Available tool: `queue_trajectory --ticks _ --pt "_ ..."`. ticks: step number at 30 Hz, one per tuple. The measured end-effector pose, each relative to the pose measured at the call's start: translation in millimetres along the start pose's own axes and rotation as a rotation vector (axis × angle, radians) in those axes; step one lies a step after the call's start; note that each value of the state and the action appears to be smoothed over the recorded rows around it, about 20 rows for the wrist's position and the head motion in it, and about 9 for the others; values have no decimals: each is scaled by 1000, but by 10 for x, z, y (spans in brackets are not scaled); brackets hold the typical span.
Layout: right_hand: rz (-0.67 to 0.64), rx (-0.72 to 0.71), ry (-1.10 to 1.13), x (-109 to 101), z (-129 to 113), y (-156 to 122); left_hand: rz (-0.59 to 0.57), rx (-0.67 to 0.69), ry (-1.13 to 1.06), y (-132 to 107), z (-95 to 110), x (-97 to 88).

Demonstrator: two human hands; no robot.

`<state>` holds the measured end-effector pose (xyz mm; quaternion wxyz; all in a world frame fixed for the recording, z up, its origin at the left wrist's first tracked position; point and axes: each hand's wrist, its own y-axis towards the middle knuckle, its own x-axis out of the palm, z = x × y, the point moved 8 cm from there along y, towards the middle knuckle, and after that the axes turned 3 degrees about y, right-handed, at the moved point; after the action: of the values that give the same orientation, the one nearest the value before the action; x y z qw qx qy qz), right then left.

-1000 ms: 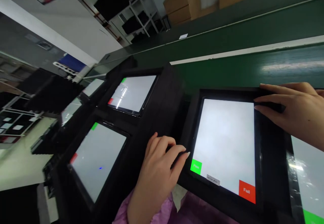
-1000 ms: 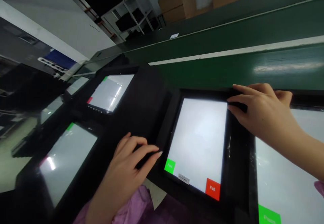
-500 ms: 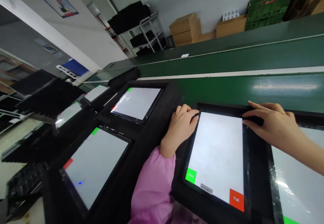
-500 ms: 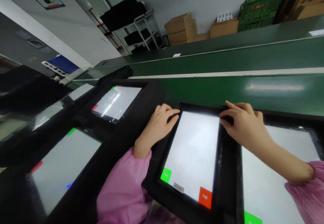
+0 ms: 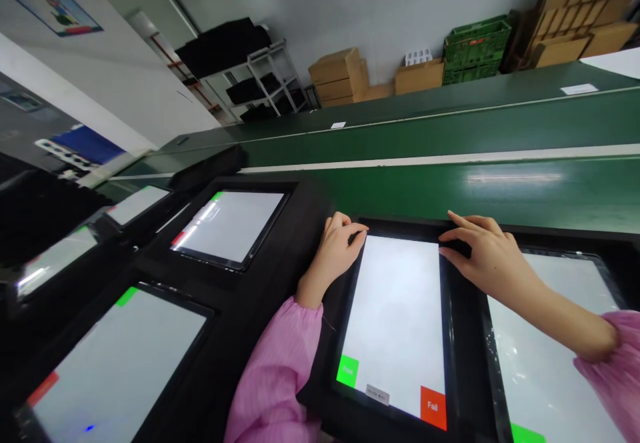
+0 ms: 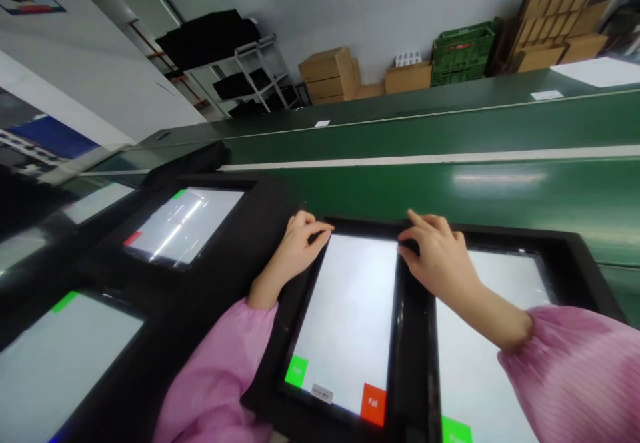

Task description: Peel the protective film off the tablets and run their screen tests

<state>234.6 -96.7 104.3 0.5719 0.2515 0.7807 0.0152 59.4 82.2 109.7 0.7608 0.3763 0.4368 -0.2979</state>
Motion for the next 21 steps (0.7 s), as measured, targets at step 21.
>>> queue_trajectory --ticks 21 --pt "44 -90 53 104 343 118 12 -38 40 -100 100 71"
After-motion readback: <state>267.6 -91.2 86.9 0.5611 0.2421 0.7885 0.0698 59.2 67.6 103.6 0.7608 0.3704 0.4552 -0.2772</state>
